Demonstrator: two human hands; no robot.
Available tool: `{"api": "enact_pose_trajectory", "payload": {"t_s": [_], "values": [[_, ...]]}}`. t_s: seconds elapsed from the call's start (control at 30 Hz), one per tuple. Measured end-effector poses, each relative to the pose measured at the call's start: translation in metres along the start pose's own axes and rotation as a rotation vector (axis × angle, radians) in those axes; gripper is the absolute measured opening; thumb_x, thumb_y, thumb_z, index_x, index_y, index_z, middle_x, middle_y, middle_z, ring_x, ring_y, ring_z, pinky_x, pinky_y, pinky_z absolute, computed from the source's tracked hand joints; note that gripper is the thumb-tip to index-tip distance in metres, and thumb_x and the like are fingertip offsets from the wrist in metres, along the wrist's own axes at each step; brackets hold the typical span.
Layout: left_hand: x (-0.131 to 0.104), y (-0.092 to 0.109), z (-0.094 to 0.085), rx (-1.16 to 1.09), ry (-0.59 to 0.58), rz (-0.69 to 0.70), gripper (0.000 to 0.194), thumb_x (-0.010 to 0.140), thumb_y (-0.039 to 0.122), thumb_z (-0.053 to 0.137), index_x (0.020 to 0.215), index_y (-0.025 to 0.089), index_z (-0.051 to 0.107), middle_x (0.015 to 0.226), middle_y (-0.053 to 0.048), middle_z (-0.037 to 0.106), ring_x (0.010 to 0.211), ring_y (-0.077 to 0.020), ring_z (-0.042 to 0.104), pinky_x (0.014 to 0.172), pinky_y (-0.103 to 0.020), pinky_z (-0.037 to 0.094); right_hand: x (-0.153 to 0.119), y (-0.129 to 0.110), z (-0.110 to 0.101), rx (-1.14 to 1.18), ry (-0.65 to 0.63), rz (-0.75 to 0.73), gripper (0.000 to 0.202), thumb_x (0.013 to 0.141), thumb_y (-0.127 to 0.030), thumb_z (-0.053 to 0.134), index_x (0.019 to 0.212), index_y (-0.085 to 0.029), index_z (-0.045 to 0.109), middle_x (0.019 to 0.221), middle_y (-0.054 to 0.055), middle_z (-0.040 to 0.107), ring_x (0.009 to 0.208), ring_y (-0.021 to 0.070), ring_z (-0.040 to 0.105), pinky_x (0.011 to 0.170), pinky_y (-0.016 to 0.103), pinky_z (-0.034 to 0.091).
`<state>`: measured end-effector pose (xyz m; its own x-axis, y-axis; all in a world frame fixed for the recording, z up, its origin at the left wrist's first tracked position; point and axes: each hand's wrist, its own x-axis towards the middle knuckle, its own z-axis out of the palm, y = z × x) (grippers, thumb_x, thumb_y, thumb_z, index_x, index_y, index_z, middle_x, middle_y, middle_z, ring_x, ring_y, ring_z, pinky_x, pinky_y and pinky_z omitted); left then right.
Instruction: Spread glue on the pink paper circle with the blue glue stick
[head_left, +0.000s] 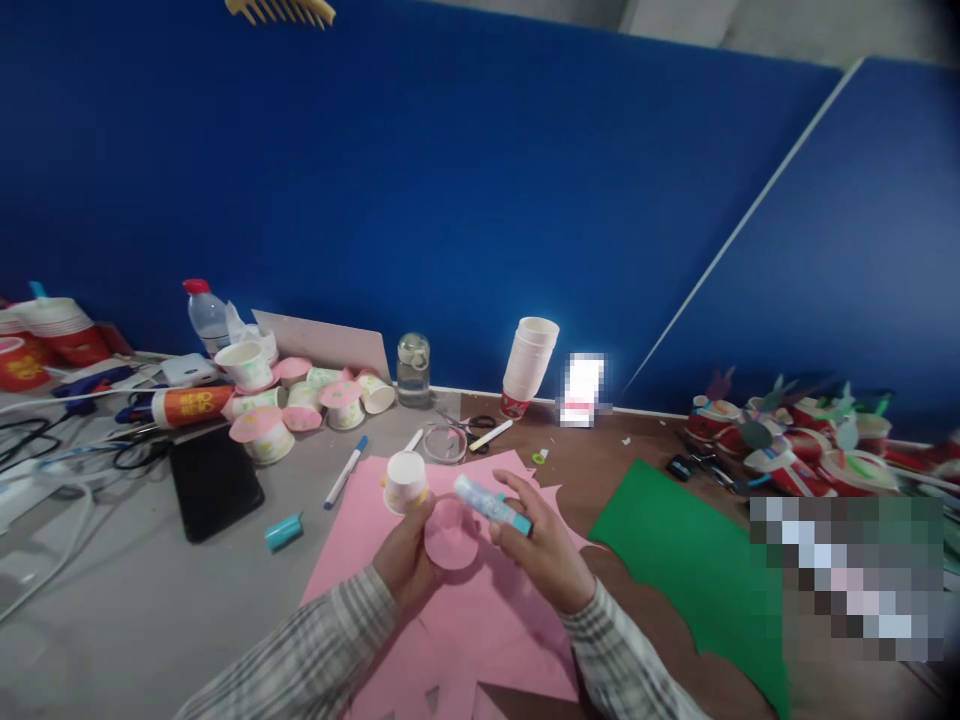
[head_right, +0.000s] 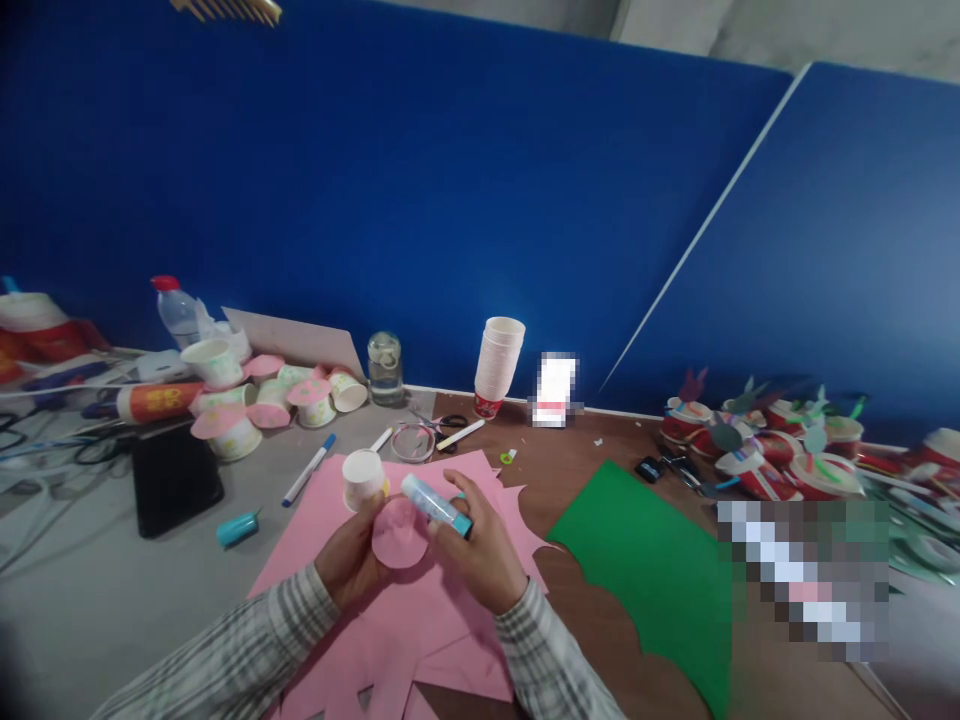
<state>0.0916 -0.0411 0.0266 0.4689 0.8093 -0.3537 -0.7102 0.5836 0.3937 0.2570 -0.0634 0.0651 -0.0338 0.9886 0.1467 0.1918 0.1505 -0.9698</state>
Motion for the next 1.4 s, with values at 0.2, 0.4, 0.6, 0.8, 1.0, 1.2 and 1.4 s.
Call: {"api": "enact_pose_trajectory", "payload": {"t_s": [0.2, 0.4, 0.6, 0.8, 1.0, 1.2, 1.4], "values": [[0.002, 0.001, -0.007, 0.002, 0.001, -0.027, 0.051, 0.077, 0.059, 0.035, 0.089, 0.015, 0.057, 0.086, -0.011, 0.062, 0.079, -0.0269, 0.059, 0.066, -0.048, 0.05, -0.012, 0.021, 0.018, -0.211, 0.139, -0.34, 0.022, 0.066, -0.021, 0.065, 0.088, -0.025, 0.063, 0.08, 0.001, 0.069, 0.069, 0.0196, 0.065, 0.061, 0.028, 0.053], [0.001, 0.003, -0.012, 0.079, -0.046, -0.085, 0.053, 0.072, 0.064, 0.038, 0.09, 0.018, 0.057, 0.086, -0.01, 0.062, 0.073, -0.0267, 0.059, 0.051, -0.04, 0.051, -0.02, 0.031, 0.03, -0.319, 0.164, -0.532, 0.026, 0.07, -0.024, 0.067, 0.095, -0.025, 0.061, 0.076, 0.001, 0.067, 0.067, 0.0205, 0.062, 0.06, 0.032, 0.052], [-0.001, 0.001, -0.002, 0.061, -0.044, -0.065, 0.058, 0.07, 0.067, 0.042, 0.081, 0.013, 0.059, 0.075, -0.009, 0.062, 0.068, -0.0227, 0.059, 0.057, -0.033, 0.049, -0.016, 0.039, 0.041, -0.466, 0.104, -0.616, 0.028, 0.072, -0.025, 0.067, 0.099, -0.025, 0.059, 0.079, 0.002, 0.068, 0.068, 0.0207, 0.062, 0.062, 0.033, 0.051], [0.0, -0.003, -0.007, 0.06, -0.092, -0.044, 0.051, 0.064, 0.061, 0.057, 0.082, 0.013, 0.059, 0.071, -0.005, 0.061, 0.067, -0.0195, 0.058, 0.055, -0.028, 0.048, -0.016, 0.038, 0.044, -0.537, 0.159, -0.601, 0.026, 0.071, -0.025, 0.068, 0.095, -0.025, 0.06, 0.075, 0.0, 0.069, 0.061, 0.0194, 0.061, 0.059, 0.033, 0.05], [-0.002, -0.006, -0.01, 0.115, -0.152, 0.001, 0.046, 0.061, 0.049, 0.067, 0.095, 0.02, 0.057, 0.083, -0.003, 0.063, 0.078, -0.0219, 0.059, 0.063, -0.031, 0.049, -0.016, 0.039, 0.045, -0.523, 0.255, -0.583, 0.025, 0.072, -0.026, 0.067, 0.096, -0.024, 0.06, 0.081, 0.002, 0.07, 0.068, 0.0209, 0.061, 0.062, 0.034, 0.051], [-0.002, -0.008, -0.005, 0.16, -0.104, 0.119, 0.041, 0.061, 0.036, 0.071, 0.095, 0.018, 0.058, 0.092, -0.006, 0.063, 0.088, -0.0246, 0.057, 0.072, -0.033, 0.049, -0.015, 0.039, 0.044, -0.503, 0.288, -0.593, 0.024, 0.074, -0.027, 0.064, 0.097, -0.024, 0.059, 0.078, 0.002, 0.07, 0.066, 0.0204, 0.063, 0.061, 0.034, 0.051], [-0.003, -0.008, 0.004, 0.209, -0.114, 0.199, 0.041, 0.062, 0.034, 0.071, 0.096, 0.016, 0.058, 0.089, -0.007, 0.064, 0.085, -0.0239, 0.058, 0.073, -0.033, 0.049, -0.015, 0.038, 0.043, -0.515, 0.308, -0.563, 0.022, 0.075, -0.029, 0.064, 0.096, -0.026, 0.059, 0.076, 0.0, 0.07, 0.064, 0.02, 0.062, 0.061, 0.034, 0.049]]}}
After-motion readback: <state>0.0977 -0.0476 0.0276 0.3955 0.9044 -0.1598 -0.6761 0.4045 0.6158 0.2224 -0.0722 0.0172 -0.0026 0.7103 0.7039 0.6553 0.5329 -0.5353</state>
